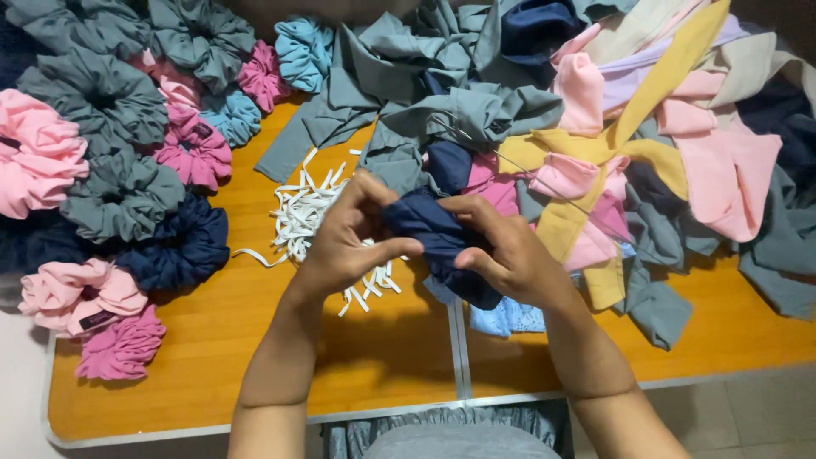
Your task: Assembling a hair scrunchie by threading elastic through a fabric tube and tying the ends.
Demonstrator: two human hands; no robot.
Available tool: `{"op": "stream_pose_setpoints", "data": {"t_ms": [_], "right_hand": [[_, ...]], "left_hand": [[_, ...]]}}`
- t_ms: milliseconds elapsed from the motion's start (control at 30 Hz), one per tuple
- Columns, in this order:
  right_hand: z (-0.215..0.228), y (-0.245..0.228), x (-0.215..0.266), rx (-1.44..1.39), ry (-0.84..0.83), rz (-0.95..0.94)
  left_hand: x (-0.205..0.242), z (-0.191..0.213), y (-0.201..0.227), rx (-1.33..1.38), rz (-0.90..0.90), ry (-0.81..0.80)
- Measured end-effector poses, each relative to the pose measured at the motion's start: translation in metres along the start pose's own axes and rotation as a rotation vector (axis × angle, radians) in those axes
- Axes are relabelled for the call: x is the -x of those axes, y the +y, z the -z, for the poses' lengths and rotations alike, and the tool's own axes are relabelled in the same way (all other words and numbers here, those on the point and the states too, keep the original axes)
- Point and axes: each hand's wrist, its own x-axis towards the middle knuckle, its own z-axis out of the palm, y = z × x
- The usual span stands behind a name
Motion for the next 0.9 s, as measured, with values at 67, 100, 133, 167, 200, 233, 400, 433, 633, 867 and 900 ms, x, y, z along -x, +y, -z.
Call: {"op": "stream_pose_setpoints", "data": {"t_ms": [67,100,133,167,200,233,400,433,633,867,900], "right_hand": [[0.007,-0.005,-0.003,0.042,0.025,0.005],[0.010,-0.008,-0.004,0.085,0.053,0.008],[0.009,-0.006,-0.005,0.083,0.046,0.015],[0.007,-0.003,-0.005,0.085,0.075,0.017],[0.005,-0.001,-0.007,0.086,0.100,0.020],[0.001,-0.002,-0.008,0.083,0.088,0.031],[-0.017,-0.008,-0.015,0.093,0.111,0.085],[-0.016,0.006,-0.013,0.093,0.105,0.092],[-0.015,0.018,-0.011,0.013,0.296,0.072],[-0.020,0.003,-0.023,0.085,0.140,0.154],[-0.020,0.004,-0.024,0.032,0.127,0.185]], "left_hand": [[-0.006,0.015,0.015,0.046,-0.054,0.071],[-0.009,0.023,0.023,0.093,-0.107,0.139],[-0.008,0.026,0.028,0.087,-0.111,0.146],[-0.007,0.028,0.032,0.085,-0.097,0.170],[-0.005,0.031,0.038,0.082,-0.084,0.198],[-0.007,0.035,0.033,0.074,-0.089,0.211],[-0.005,0.040,0.023,0.192,-0.222,0.282],[-0.003,0.048,0.031,0.188,-0.228,0.288],[-0.010,0.032,0.053,-0.048,-0.070,0.302],[-0.014,0.008,0.043,-0.524,-0.143,0.333],[-0.012,0.006,0.044,-0.612,-0.175,0.293]]}}
